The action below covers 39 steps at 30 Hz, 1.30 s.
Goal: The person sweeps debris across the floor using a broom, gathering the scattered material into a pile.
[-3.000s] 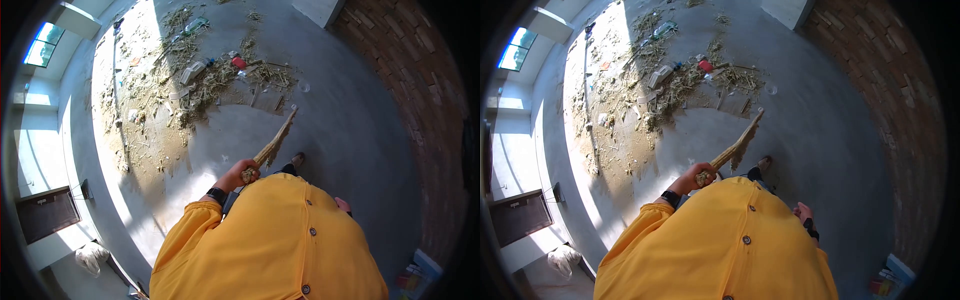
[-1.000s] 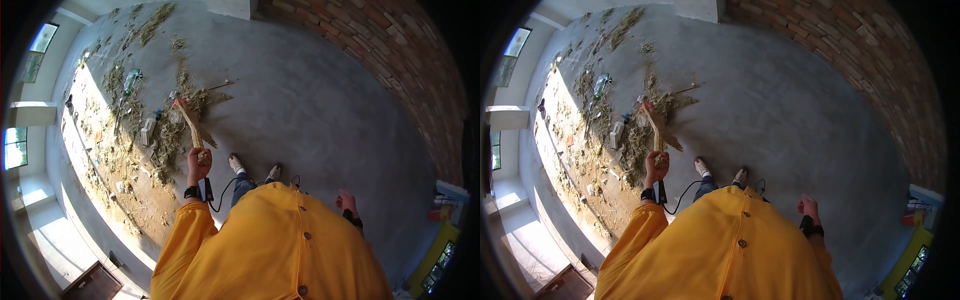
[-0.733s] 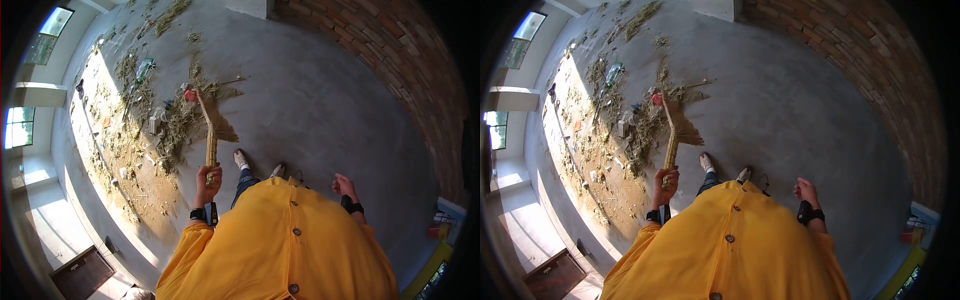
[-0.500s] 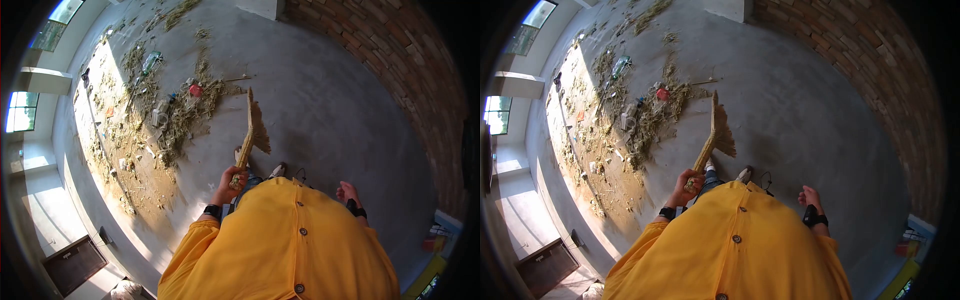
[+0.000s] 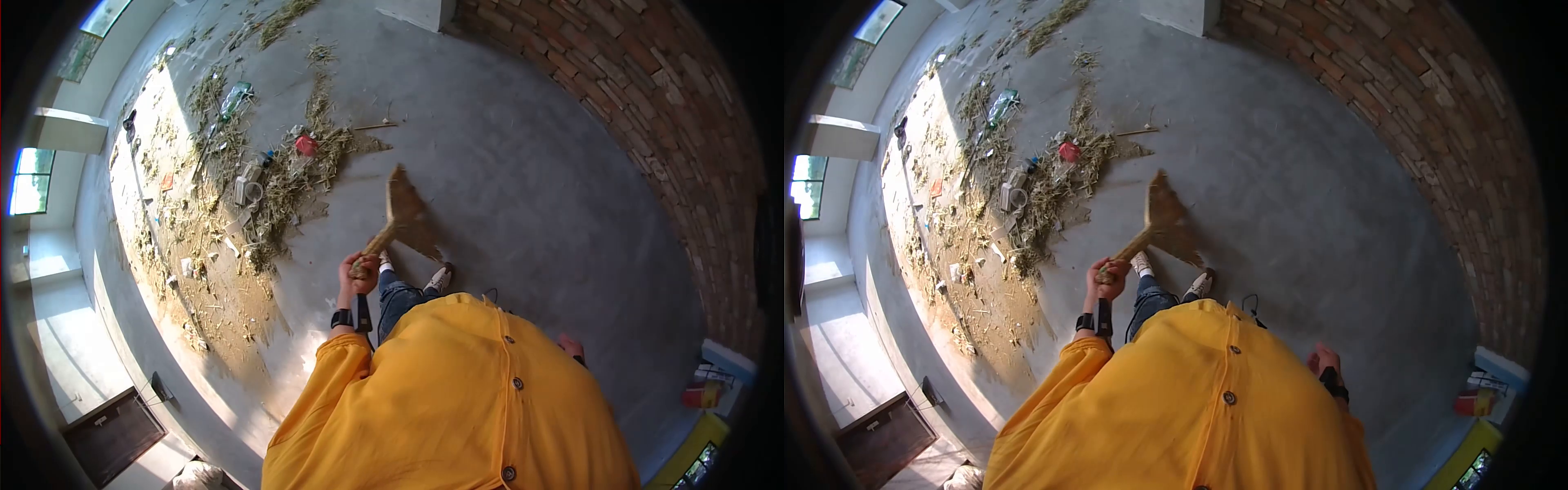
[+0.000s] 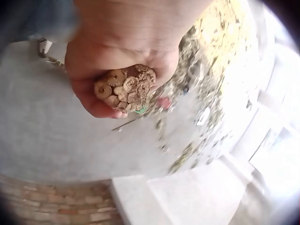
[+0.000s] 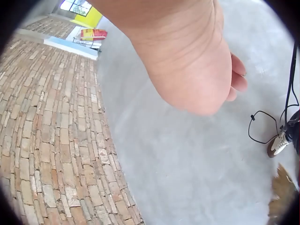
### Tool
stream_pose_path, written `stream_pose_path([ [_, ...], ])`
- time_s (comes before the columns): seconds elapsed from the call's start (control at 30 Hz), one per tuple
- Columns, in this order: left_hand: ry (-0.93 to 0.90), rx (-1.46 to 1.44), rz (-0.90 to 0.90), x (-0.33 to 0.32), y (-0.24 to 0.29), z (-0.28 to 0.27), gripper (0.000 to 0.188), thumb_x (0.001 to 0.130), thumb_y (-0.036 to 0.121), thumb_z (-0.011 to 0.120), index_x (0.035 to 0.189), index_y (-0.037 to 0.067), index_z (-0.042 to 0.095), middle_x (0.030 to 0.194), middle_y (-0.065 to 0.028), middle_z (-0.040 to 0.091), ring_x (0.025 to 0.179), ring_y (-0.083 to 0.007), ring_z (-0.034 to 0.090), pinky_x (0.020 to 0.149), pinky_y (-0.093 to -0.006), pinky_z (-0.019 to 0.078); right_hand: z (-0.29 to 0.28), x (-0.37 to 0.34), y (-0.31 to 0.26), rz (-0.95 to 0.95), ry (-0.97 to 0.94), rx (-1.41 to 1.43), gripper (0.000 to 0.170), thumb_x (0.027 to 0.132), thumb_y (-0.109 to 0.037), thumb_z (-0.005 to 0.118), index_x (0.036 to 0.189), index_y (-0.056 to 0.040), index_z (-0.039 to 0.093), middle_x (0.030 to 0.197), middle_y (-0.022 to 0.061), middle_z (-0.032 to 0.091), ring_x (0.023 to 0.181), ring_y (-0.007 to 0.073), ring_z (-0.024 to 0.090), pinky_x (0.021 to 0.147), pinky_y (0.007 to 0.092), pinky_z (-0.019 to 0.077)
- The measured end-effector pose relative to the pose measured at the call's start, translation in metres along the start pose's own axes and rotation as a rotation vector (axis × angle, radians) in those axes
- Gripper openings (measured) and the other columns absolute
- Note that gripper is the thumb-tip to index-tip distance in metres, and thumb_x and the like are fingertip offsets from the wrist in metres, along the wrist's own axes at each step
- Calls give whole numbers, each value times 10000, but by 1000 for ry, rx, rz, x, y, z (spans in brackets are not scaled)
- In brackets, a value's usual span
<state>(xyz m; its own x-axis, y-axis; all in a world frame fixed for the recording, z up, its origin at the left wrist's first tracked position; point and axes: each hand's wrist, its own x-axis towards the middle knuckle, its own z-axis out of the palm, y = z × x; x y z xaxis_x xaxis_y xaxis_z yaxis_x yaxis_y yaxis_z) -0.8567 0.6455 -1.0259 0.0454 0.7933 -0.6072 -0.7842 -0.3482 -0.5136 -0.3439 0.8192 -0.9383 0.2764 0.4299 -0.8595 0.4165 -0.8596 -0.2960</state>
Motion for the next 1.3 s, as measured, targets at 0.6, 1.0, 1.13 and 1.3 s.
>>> stream_pose_path([
  [0.6, -115, 246, 180, -79, -29, 4, 274, 720, 111, 440, 953, -20, 381, 658, -10, 370, 492, -73, 383, 441, -188, 349, 59, 13, -57, 17, -186, -77, 340, 845, -203, 391, 1166, -91, 390, 731, 28, 504, 596, 118, 484, 525, 247, 429],
  [1.0, 295, 561, -159, -35, -40, 22, 80, 737, 92, 432, 748, 40, 372, 581, -37, 415, 472, -94, 428, 392, -203, 381, 95, -22, -99, -99, -117, -113, 325, 844, -135, 348, 1158, -67, 401, 752, 32, 520, 569, 110, 496, 497, 236, 434],
  [1.13, 198, 126, -141, -42, 47, -6, 159, 714, 98, 445, 801, -7, 362, 629, -45, 403, 480, -96, 416, 408, -197, 382, 100, -26, -89, -49, -74, -135, 323, 840, -129, 352, 1151, -64, 408, 752, 46, 516, 568, 123, 498, 494, 249, 433],
  [1.3, 94, 113, 109, -84, 113, 7, 238, 698, 129, 466, 861, -11, 365, 671, -30, 402, 483, -75, 404, 428, -193, 378, 116, -38, -85, 4, -86, -163, 321, 842, -136, 356, 1150, -65, 411, 748, 53, 513, 572, 133, 499, 493, 256, 429],
])
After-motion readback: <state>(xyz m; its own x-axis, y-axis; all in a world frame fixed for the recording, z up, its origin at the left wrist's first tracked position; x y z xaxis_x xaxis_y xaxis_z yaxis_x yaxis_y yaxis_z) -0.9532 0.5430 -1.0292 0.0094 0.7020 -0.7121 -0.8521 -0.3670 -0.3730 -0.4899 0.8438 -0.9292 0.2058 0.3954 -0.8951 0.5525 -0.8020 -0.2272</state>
